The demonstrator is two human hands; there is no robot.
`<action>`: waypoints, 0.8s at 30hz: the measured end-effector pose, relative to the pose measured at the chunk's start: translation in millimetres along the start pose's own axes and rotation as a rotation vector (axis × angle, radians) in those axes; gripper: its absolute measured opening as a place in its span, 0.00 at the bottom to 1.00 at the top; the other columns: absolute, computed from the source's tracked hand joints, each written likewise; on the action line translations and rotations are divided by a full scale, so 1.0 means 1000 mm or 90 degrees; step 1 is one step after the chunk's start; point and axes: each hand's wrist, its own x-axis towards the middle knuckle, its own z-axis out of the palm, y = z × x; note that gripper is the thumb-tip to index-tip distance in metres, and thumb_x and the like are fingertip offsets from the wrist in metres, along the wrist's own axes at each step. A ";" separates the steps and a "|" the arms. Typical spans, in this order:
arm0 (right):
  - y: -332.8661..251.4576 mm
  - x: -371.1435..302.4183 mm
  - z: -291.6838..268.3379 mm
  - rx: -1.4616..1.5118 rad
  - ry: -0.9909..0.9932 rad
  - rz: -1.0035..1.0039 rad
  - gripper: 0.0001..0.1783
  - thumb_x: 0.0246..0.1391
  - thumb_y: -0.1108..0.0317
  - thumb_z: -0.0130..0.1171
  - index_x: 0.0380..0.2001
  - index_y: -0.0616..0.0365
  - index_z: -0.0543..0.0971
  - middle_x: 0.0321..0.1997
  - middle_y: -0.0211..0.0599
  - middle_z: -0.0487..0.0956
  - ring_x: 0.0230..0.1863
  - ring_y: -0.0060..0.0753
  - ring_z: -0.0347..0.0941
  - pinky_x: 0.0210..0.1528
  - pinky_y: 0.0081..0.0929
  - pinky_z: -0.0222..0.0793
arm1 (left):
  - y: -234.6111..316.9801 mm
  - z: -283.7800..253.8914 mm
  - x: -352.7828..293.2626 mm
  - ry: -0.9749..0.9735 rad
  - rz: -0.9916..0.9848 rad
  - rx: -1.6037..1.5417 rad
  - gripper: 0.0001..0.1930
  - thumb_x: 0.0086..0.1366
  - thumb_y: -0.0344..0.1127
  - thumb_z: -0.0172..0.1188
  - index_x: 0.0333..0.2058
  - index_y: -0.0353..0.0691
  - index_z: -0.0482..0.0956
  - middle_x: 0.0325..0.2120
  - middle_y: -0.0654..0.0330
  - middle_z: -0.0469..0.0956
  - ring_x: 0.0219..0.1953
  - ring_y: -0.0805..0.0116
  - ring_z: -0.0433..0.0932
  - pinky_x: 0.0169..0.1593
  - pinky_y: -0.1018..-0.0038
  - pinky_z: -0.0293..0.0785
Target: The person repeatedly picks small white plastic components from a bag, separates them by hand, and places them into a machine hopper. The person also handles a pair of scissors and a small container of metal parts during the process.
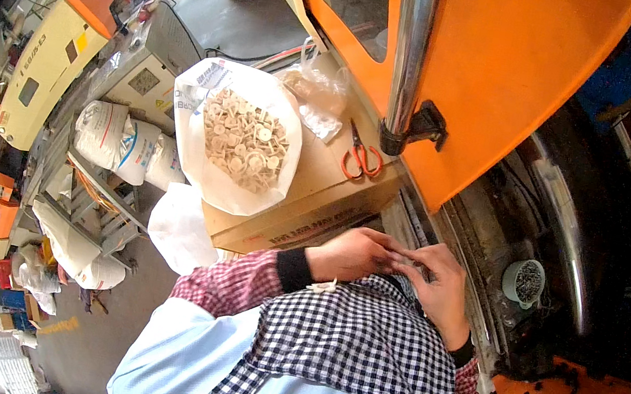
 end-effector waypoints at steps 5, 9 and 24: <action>0.001 -0.008 -0.028 -0.253 0.123 -0.092 0.14 0.33 0.79 0.65 0.30 0.61 0.79 0.34 0.36 0.74 0.37 0.41 0.69 0.35 0.33 0.68 | 0.016 0.037 0.067 0.025 0.054 -0.208 0.08 0.58 0.31 0.53 0.35 0.35 0.76 0.37 0.53 0.74 0.38 0.54 0.74 0.43 0.67 0.73; 0.013 -0.015 -0.053 -0.317 0.183 -0.073 0.11 0.37 0.80 0.63 0.29 0.64 0.78 0.34 0.38 0.74 0.36 0.42 0.69 0.35 0.34 0.68 | 0.031 0.053 0.100 0.057 -0.039 -0.446 0.09 0.57 0.35 0.53 0.33 0.35 0.74 0.37 0.51 0.73 0.41 0.52 0.72 0.46 0.62 0.71; 0.044 -0.020 -0.114 -0.367 0.231 -0.094 0.08 0.38 0.77 0.61 0.27 0.64 0.78 0.30 0.41 0.75 0.32 0.45 0.71 0.36 0.35 0.69 | 0.041 0.061 0.161 -0.048 -0.037 -0.476 0.12 0.63 0.28 0.49 0.44 0.29 0.71 0.42 0.52 0.72 0.46 0.60 0.71 0.52 0.68 0.69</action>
